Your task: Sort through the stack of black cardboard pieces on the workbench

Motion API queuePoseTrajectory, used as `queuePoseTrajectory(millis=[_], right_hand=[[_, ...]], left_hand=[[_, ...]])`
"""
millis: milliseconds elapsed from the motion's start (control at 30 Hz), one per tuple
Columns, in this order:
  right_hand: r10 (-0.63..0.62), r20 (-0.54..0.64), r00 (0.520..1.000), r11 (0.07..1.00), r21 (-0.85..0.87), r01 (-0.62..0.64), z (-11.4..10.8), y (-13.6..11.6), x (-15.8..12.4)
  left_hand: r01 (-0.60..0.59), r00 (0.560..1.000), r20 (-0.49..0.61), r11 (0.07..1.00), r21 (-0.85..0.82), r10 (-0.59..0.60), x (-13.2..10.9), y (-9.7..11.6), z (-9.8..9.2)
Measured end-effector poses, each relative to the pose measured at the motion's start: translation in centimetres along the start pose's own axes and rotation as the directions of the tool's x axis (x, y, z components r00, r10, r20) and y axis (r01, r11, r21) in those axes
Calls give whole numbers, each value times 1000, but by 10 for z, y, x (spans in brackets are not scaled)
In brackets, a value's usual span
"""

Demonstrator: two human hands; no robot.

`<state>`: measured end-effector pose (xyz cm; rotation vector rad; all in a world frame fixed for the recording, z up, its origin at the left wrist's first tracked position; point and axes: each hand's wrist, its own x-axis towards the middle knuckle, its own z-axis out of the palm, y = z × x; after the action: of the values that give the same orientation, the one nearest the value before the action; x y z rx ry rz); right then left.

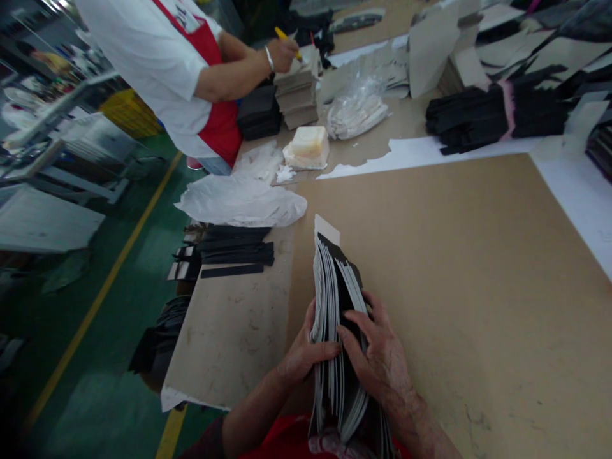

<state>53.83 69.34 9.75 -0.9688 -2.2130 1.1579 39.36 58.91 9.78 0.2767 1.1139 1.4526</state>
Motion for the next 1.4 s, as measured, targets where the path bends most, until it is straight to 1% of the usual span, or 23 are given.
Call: queuePoseTrajectory(millis=[233,567,733,1033,1167,1267,1400], right_hand=[[-7,9,1000,1000,9,7,-3,-1,0],[-14,-8,1000,999,-36,14,-1,-2,1],[-5,1,1000,999,-43,5,-2,-3,2],[-45,-17,999,996,-81,43,-6,-2,1],[-78,-26,997,992,-103,75,-7,1,-4],[-103,-13,995,991,-83,102,-7,0,-6],[-62,-3,998,993,-99,61,-3,-5,-5]], left_hand=[[15,1000,-14,1000,-10,-16,0,0,0],[5,1000,-17,1000,-12,-5,2,-1,1],[26,999,-20,1000,-12,-26,1,0,1],[24,999,-32,998,-63,-26,1,-1,2],[14,999,-42,998,-54,-16,0,3,4],[15,999,-33,998,-57,-17,-1,5,6],[23,999,-43,1000,-6,-23,-1,7,6]])
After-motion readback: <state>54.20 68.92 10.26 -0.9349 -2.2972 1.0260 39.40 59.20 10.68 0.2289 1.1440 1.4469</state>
